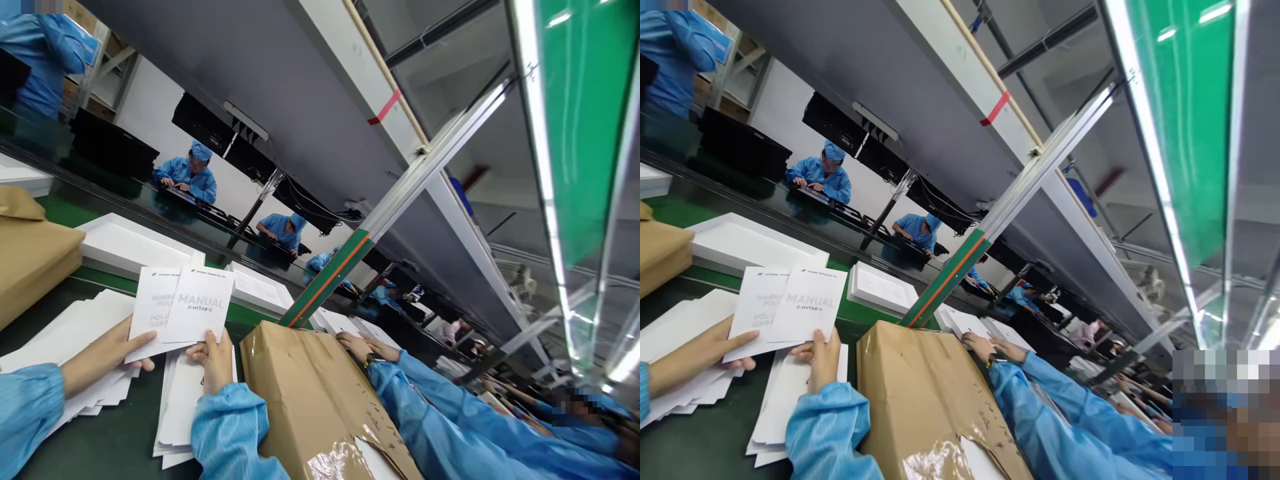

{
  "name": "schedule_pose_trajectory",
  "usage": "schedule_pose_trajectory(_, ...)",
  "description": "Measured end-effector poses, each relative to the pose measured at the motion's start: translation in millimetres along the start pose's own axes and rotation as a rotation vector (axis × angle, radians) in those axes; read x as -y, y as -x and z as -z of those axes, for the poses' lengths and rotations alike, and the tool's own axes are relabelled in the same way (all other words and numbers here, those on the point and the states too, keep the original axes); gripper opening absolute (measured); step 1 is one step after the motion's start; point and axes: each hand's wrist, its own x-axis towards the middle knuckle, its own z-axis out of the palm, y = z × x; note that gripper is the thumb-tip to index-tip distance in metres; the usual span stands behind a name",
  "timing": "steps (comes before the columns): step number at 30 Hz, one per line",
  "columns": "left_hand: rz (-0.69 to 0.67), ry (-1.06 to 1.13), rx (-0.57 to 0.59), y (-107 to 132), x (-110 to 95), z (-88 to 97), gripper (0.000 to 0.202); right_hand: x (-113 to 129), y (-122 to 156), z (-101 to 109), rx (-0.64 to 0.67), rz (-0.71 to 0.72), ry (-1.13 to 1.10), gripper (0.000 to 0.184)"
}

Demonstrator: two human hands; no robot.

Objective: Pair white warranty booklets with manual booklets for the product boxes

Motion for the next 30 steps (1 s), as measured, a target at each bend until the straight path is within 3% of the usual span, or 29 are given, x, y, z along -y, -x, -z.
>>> schedule_pose_trajectory(7,-0.069,0.101,-0.084,-13,19,5.0,0.059,-5,-2,2,0.023,-0.024,-0.118,0.034)
schedule_pose_trajectory(11,-0.052,0.137,-0.129,-10,18,3.8,0.062,-3,-1,1,0.042,-0.019,-0.078,0.035)
schedule_pose_trajectory(16,-0.109,0.027,-0.146,-8,15,2.9,0.053,-4,0,0,0.097,-0.003,0.006,0.039)
schedule_pose_trajectory(23,-0.213,0.014,-0.148,-7,8,0.2,0.049,-3,0,-3,0.138,0.007,0.125,0.046)
schedule_pose_trajectory(30,-0.330,0.157,-0.085,-19,19,0.6,0.051,-3,-5,-1,0.112,-0.006,0.155,0.045)
